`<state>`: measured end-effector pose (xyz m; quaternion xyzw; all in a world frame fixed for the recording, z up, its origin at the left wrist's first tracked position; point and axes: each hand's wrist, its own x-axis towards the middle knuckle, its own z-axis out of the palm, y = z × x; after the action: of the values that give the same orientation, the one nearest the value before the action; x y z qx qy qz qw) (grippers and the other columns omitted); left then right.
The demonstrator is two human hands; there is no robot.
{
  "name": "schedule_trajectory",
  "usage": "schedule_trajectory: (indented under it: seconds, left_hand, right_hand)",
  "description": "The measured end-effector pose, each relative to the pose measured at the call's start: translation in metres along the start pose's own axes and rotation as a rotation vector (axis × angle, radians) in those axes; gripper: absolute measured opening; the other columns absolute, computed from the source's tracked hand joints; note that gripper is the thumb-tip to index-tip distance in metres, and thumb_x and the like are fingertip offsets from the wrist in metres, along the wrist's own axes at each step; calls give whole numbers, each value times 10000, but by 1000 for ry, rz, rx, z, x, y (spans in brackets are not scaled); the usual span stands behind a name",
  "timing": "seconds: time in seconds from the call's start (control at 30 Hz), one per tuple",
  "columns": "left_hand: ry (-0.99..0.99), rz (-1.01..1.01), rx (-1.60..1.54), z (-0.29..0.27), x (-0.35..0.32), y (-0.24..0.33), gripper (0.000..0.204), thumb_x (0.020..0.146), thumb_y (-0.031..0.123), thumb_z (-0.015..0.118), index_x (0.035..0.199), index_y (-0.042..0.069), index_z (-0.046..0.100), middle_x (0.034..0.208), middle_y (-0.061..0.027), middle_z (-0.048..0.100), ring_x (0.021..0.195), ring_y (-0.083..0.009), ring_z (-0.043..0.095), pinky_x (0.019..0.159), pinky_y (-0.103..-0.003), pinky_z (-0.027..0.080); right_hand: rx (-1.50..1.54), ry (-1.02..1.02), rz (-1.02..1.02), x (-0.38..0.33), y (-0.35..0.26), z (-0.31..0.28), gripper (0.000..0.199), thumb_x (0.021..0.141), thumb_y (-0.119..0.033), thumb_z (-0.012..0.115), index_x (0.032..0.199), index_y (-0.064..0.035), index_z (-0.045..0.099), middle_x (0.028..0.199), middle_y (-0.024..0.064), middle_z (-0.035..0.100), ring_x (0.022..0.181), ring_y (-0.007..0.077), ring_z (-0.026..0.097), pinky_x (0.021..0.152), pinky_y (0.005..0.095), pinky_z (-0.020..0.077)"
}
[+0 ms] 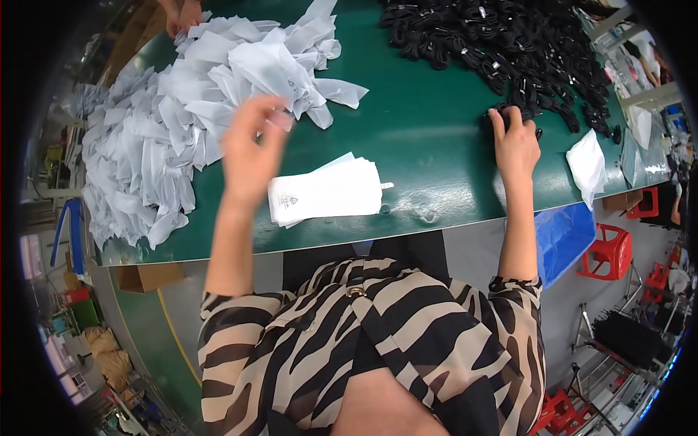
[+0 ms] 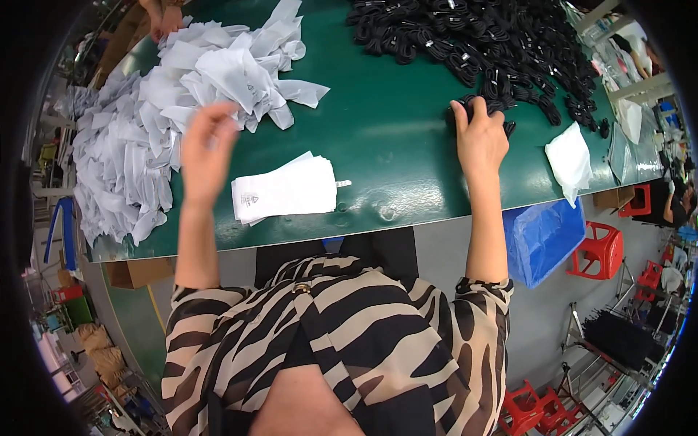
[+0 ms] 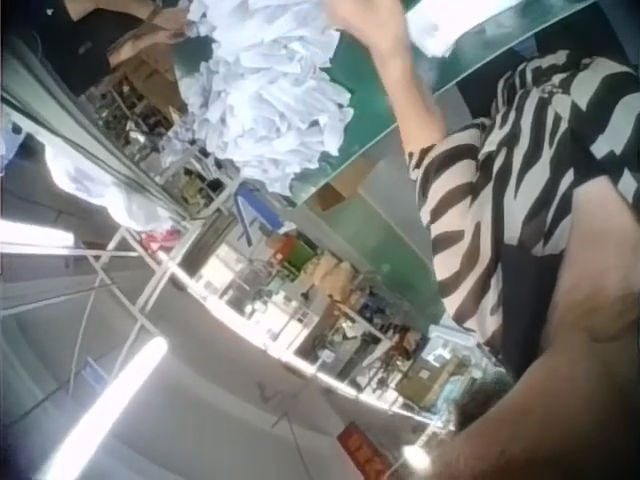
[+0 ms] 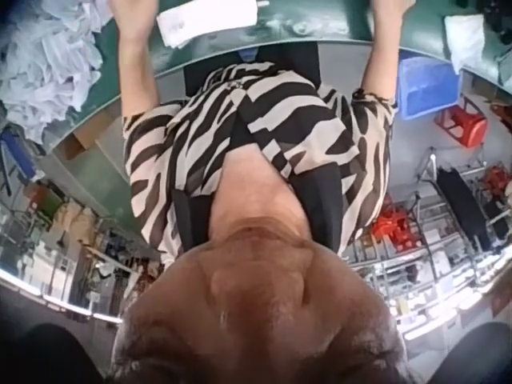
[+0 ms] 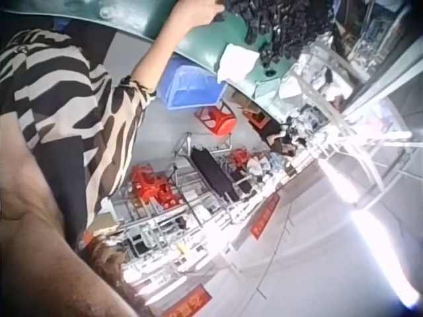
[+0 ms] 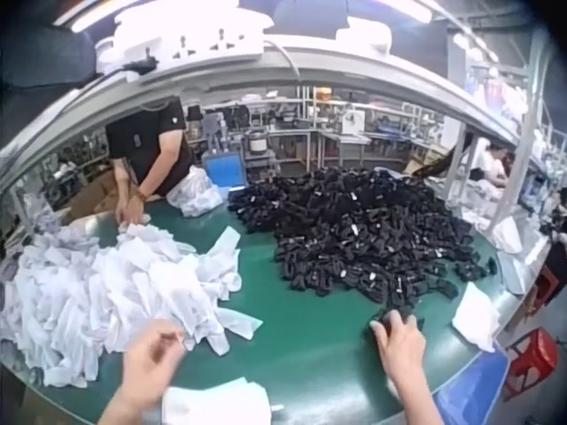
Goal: Packaging small black parts into white protective foam sleeves at a factory workbench.
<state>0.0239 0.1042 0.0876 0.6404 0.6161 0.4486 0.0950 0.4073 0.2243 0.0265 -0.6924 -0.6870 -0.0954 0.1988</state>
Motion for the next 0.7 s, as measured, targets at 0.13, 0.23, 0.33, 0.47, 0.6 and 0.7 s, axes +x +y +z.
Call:
schedule_trajectory:
  seconds: [0.13, 0.23, 0.33, 0.47, 0.6, 0.7]
  left_hand:
    - [-347, 76, -91, 39, -58, 24, 239, 802, 52, 746, 1023, 41, 656, 953, -96, 613, 796, -241, 622, 723, -338, 516]
    - [-369, 119, -72, 59, -75, 22, 245, 788, 110, 771, 989, 37, 651, 930, -116, 604, 832, -291, 633, 720, -353, 519]
    - [-276, 174, 47, 71, -82, 19, 217, 788, 57, 762, 972, 14, 653, 931, -100, 612, 768, -243, 638, 647, -333, 511]
    - [-225, 75, 90, 77, -85, 31, 163, 794, 53, 751, 895, 9, 630, 882, -103, 605, 777, -257, 650, 643, -353, 513]
    - [-199, 87, 127, 78, -84, 29, 132, 809, 24, 728, 876, -1, 617, 833, -106, 594, 730, -245, 635, 626, -356, 503]
    - [-256, -29, -3, 72, -87, 31, 110, 824, -5, 697, 883, -15, 606, 818, -104, 588, 677, -218, 596, 617, -334, 479]
  right_hand:
    - [205, 113, -2, -9, 4, 5, 244, 928, -324, 669, 1016, -107, 602, 892, 160, 590, 776, 335, 623, 703, 412, 515]
    - [692, 172, 52, -29, -11, -4, 346, 862, -148, 757, 1143, -37, 589, 915, 25, 578, 772, 127, 543, 691, 263, 462]
    - [982, -9, -11, -61, -43, -24, 374, 821, -87, 785, 1153, -16, 628, 913, -37, 564, 777, 46, 487, 671, 196, 402]
    - [1071, -167, -207, -92, -71, -29, 364, 757, -22, 777, 1089, -8, 628, 915, 27, 535, 764, 108, 474, 686, 230, 408]
    - [1117, -198, -274, -100, -85, -28, 371, 760, -34, 777, 1099, -17, 627, 952, 59, 567, 808, 148, 516, 707, 261, 426]
    - [1160, -251, -294, -104, -91, -28, 381, 790, -75, 772, 1138, -24, 625, 973, 83, 609, 809, 169, 560, 689, 278, 450]
